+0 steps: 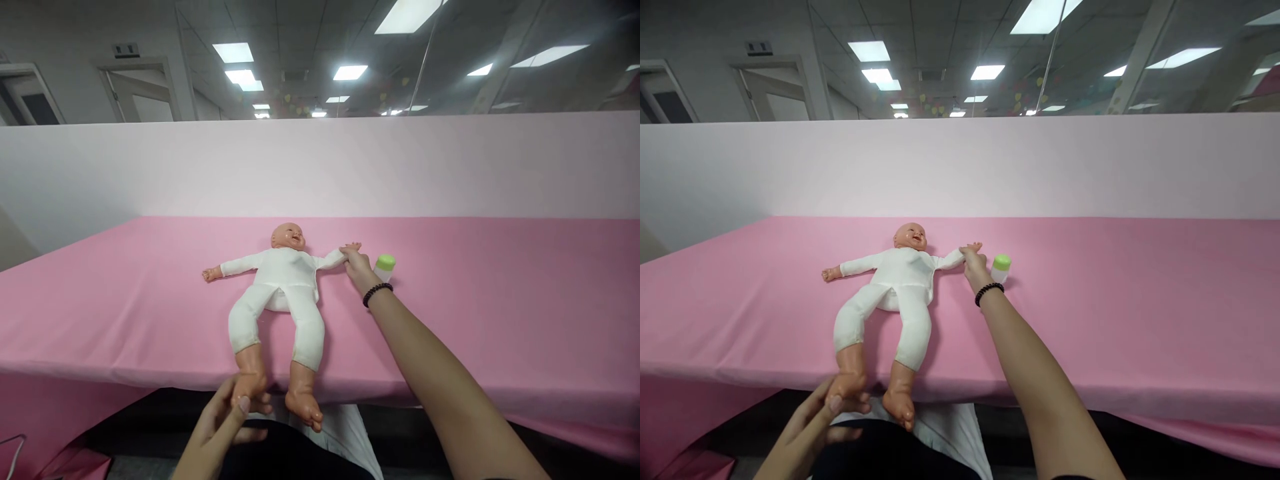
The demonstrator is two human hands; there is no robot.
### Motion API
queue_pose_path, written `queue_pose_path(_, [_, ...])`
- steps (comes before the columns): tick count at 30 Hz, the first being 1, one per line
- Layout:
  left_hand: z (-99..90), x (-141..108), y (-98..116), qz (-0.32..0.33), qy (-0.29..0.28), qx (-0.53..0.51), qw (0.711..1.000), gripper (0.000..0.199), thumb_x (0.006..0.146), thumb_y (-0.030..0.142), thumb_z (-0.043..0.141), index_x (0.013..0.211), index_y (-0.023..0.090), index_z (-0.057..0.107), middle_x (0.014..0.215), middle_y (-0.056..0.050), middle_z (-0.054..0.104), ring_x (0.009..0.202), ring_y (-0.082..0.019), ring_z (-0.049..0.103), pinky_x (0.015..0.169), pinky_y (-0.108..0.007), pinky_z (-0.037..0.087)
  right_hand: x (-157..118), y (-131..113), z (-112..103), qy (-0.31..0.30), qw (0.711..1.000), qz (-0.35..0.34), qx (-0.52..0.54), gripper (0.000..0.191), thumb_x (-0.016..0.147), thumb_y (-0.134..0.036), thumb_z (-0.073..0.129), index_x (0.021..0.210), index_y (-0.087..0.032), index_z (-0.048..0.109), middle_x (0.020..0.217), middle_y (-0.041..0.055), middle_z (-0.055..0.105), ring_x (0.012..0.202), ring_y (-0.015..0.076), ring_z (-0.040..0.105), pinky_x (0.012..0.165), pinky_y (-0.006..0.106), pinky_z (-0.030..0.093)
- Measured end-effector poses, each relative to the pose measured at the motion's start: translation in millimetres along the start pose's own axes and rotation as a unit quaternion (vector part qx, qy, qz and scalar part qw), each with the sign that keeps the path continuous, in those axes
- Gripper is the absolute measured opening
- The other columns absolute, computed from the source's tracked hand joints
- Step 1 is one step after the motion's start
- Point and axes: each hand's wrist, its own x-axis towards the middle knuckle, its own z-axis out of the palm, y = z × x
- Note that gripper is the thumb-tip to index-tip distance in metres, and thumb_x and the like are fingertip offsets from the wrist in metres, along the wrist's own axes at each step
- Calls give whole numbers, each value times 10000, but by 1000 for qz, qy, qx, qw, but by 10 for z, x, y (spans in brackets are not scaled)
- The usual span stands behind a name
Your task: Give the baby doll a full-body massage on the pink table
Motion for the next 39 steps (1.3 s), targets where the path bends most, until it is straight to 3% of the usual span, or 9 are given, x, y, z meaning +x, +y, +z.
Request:
queue_pose_path(7, [-117, 50, 310, 160, 192, -15, 968, 672, 690, 569, 806, 1262, 269, 616, 1199, -105, 692, 1108, -361, 698, 874, -468, 647, 18, -107, 231, 66, 983, 118, 125, 495, 729, -139, 706, 1217, -170, 633, 1252, 107, 669, 1149, 203, 661, 921, 251, 570])
queue_pose_path(14, [-271, 304, 252, 138, 161, -146, 966, 567, 638, 591, 826, 960, 264, 493, 832, 3, 618, 773, -231, 683, 709, -390, 628, -130, -174, 237, 51, 972, 169, 155, 616, 830, -195, 646, 1423, -264, 497, 1399, 94, 588, 1094, 199, 681, 722, 273, 605])
queue_pose_path(18, [-299, 350, 255, 192, 190, -89, 959, 499, 761, 629, 769, 968, 255, 512, 885, 11, 595, 819, -165, 632, 744, -278, 576, -190, -269, 320, 69, 976, 141, 149, 582, 839, -182, 594, 1412, -238, 508, 1410, 95, 580, 1168, 191, 651, 825, 269, 588])
queue_pose_path(23, [-342, 580, 599, 305, 211, 92, 924, 456, 853, 566, 705, 1143, 228, 603, 1122, -38, 648, 964, -181, 655, 885, -286, 542, -371, -454, 451, 80, 991, -11, 108, 543, 838, -186, 563, 1380, -190, 519, 1434, 97, 571, 1232, 172, 610, 1030, 276, 501])
queue_pose_path(26, [-219, 893, 887, 347, 180, 164, 906, 403, 867, 506, 685, 1133, 210, 624, 1186, -69, 668, 1003, -216, 674, 890, -326, 551, -569, -541, 513, 11, 985, -161, 55, 552, 887, -267, 589, 1429, -215, 496, 1444, 90, 571, 1245, 196, 597, 1071, 322, 480])
queue_pose_path(30, [62, 1297, 1078, 366, 112, 279, 881, 272, 880, 438, 631, 958, 178, 608, 1025, -83, 698, 905, -216, 681, 803, -328, 554, -774, -531, 548, -223, 882, -402, -107, 471, 928, -252, 582, 1399, -257, 573, 1388, 86, 619, 1283, 259, 576, 1118, 435, 447])
queue_pose_path(33, [110, 1298, 1106, 377, 125, 285, 872, 287, 884, 450, 634, 968, 176, 617, 1027, -90, 704, 908, -218, 680, 796, -327, 559, -800, -508, 547, -287, 825, -447, -192, 453, 922, -206, 571, 1371, -251, 605, 1316, 100, 661, 1230, 288, 602, 1096, 499, 450])
queue_pose_path(36, [-85, 969, 1026, 377, 168, 218, 884, 358, 857, 491, 694, 1053, 195, 654, 1087, -82, 709, 970, -225, 688, 855, -323, 572, -701, -531, 518, -198, 904, -362, -115, 515, 942, -269, 584, 1454, -262, 526, 1387, 86, 617, 1259, 254, 583, 1102, 437, 459])
queue_pose_path(39, [-384, 526, 720, 324, 217, 162, 907, 426, 776, 527, 779, 1043, 211, 678, 1033, -63, 719, 968, -232, 697, 853, -301, 589, -500, -493, 434, -33, 982, -184, 9, 579, 928, -328, 600, 1477, -210, 461, 1432, 101, 573, 1253, 219, 589, 1082, 353, 476])
